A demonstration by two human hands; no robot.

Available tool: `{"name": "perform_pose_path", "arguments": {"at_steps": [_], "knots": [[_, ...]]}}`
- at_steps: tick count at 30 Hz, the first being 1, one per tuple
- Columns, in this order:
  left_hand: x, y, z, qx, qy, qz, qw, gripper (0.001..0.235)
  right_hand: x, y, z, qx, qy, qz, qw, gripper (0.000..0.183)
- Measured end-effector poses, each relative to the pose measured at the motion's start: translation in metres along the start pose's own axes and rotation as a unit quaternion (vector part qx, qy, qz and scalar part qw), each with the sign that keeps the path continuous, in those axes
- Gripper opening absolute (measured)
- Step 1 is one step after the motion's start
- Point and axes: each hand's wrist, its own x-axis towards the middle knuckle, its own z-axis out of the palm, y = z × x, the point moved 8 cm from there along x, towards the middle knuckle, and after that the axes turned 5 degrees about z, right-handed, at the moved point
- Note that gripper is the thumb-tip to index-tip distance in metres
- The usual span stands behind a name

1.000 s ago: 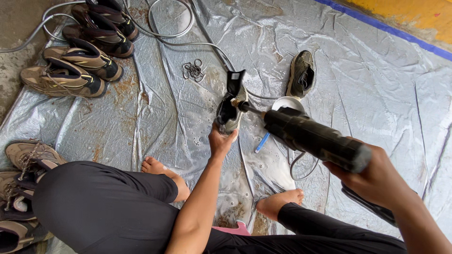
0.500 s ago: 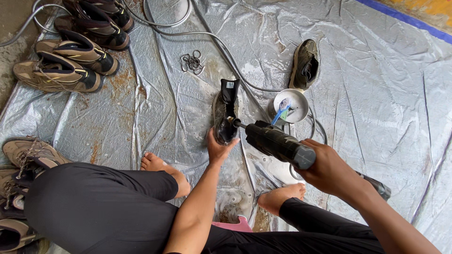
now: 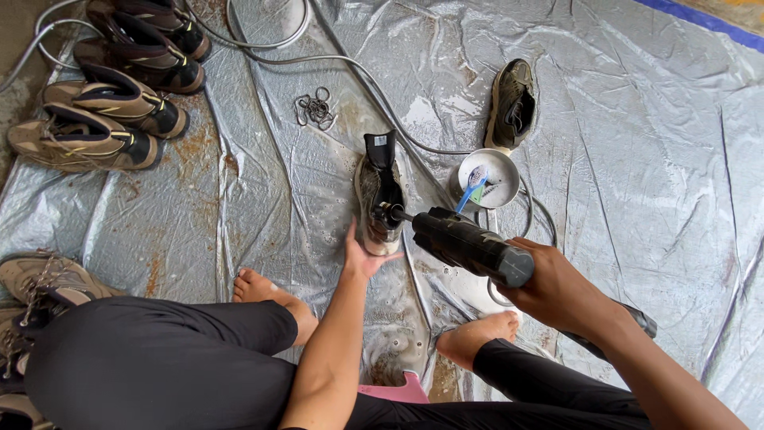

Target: The person uses a power drill with a brush attachment to clean a hiking boot. They hold the boot with one hand and operate the drill with the other, scrubbing the sole and sides of the shoe.

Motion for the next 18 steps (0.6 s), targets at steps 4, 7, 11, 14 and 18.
{"name": "perform_pose_path", "arguments": {"at_steps": [4, 7, 11, 14, 18], "knots": [[0.044, -0.028, -0.029, -0.064, 0.014, -0.034, 0.997, 0.064, -0.001, 0.009, -0.008, 0.007, 0.0, 0.026, 1.0, 0.015], [0.047, -0.028, -0.031, -0.071, 0.002, -0.07, 0.995, 0.092, -0.003, 0.017, -0.003, 0.016, -0.019, 0.046, 0.999, 0.016], [0.054, -0.022, -0.041, -0.043, 0.012, -0.063, 0.997, 0.101, -0.005, 0.018, 0.005, -0.072, -0.032, 0.048, 0.996, 0.026], [0.052, -0.022, -0.034, -0.03, 0.008, -0.055, 0.998, 0.1, 0.0, 0.001, 0.012, -0.135, -0.029, 0.027, 0.99, 0.033], [0.058, -0.021, -0.027, -0.018, 0.024, -0.057, 0.998, 0.092, 0.014, -0.02, 0.028, -0.224, -0.021, 0.004, 0.974, 0.04]]}}
